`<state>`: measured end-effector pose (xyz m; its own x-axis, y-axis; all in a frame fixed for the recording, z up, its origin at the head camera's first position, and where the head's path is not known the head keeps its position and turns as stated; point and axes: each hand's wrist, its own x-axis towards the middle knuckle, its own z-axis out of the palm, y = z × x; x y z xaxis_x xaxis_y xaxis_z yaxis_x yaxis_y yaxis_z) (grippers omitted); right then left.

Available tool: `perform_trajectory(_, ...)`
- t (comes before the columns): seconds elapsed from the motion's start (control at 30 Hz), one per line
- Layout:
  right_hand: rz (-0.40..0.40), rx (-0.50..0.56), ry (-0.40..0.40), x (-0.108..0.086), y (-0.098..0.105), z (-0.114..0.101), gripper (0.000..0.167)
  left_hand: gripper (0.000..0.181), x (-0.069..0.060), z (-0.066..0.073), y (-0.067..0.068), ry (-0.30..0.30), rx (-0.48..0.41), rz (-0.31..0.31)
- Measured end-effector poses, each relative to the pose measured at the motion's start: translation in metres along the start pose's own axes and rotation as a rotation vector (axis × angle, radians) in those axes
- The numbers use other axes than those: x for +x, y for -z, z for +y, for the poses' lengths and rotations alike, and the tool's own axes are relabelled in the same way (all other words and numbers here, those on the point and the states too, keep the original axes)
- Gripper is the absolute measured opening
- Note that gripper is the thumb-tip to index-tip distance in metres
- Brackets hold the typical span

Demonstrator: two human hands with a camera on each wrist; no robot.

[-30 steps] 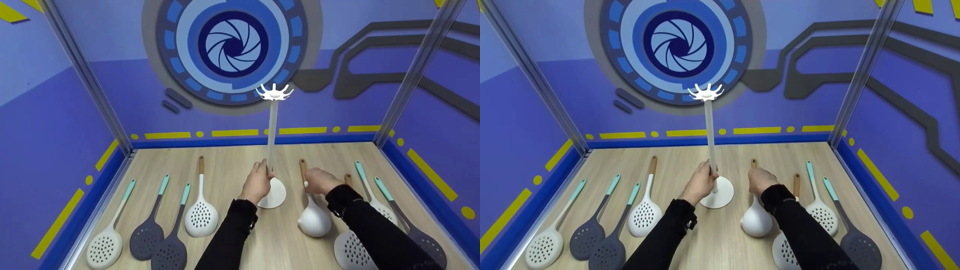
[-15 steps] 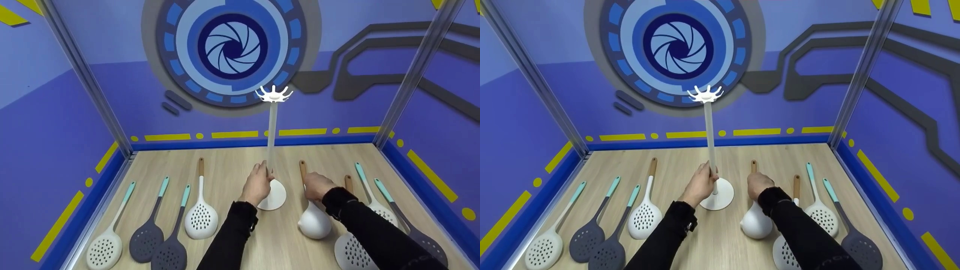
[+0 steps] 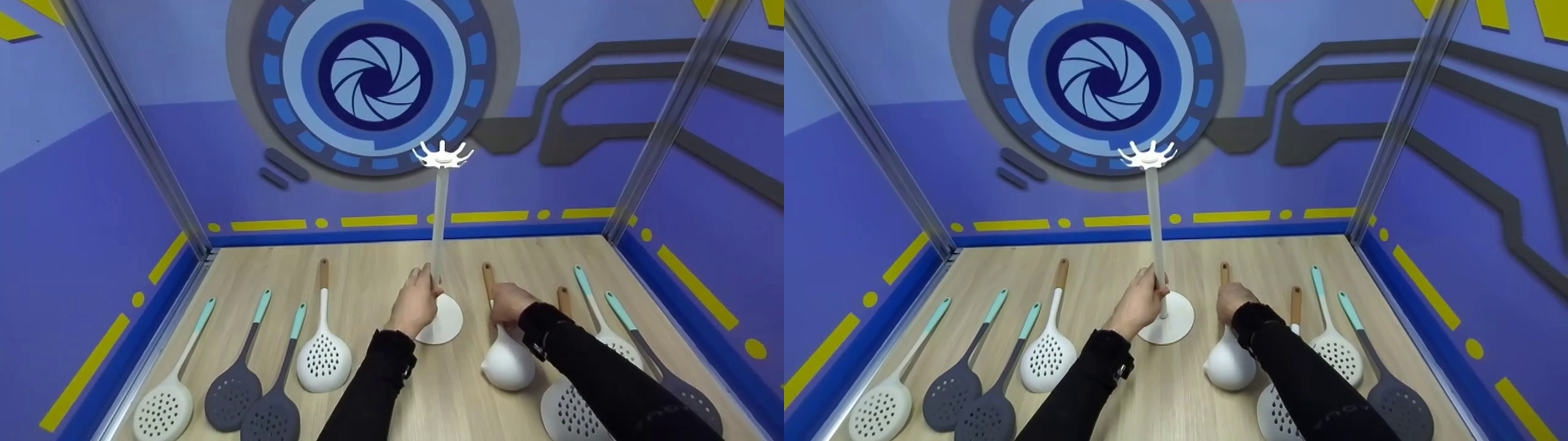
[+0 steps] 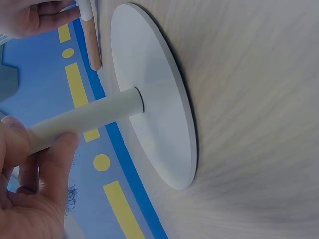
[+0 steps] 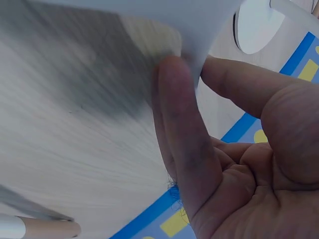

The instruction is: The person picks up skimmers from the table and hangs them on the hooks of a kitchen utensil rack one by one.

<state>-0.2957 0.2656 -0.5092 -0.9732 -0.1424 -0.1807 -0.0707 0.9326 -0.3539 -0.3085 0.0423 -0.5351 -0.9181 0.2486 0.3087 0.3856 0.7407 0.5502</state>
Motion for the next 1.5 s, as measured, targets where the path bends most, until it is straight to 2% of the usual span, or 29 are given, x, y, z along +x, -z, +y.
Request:
perform_trajectory(0.17, -0.029, 0.054, -0.037, 0.001, -0.002, 0.001, 0.022, 0.058, 0.000, 0.000, 0.000, 0.020, -0.004, -0.019)
perform_trajectory(0.4, -0.013, 0.033, -0.017, 0.002, -0.002, 0.000, 0.018, 0.060, 0.000, 0.001, 0.001, 0.038, 0.000, -0.027)
perform_trajectory(0.53, -0.018, 0.041, -0.014, 0.002, 0.001, -0.003, 0.015, 0.059, 0.000, 0.001, 0.000, 0.037, -0.021, -0.026)
perform_trajectory(0.7, -0.046, 0.083, -0.056, 0.002, 0.012, -0.006, 0.011, 0.058, 0.000, 0.001, 0.001, 0.016, -0.027, -0.021)
perform_trajectory(0.9, -0.035, 0.143, -0.068, 0.003, 0.024, -0.007, 0.022, 0.052, 0.001, 0.000, 0.002, -0.015, -0.004, -0.011)
perform_trajectory(1.03, -0.017, 0.198, -0.066, 0.003, 0.030, -0.007, 0.034, 0.048, 0.002, 0.000, 0.001, -0.003, -0.007, -0.022)
perform_trajectory(1.17, 0.001, 0.221, -0.056, 0.003, 0.035, -0.007, 0.045, 0.052, 0.002, 0.000, 0.000, 0.005, -0.002, -0.021)
perform_trajectory(1.4, 0.009, 0.254, -0.040, 0.003, 0.044, -0.007, 0.045, 0.049, 0.002, -0.002, -0.001, -0.016, 0.012, -0.008)
perform_trajectory(1.5, 0.018, 0.239, -0.027, 0.006, 0.048, -0.007, 0.047, 0.042, 0.002, -0.002, -0.001, -0.028, 0.003, 0.001)
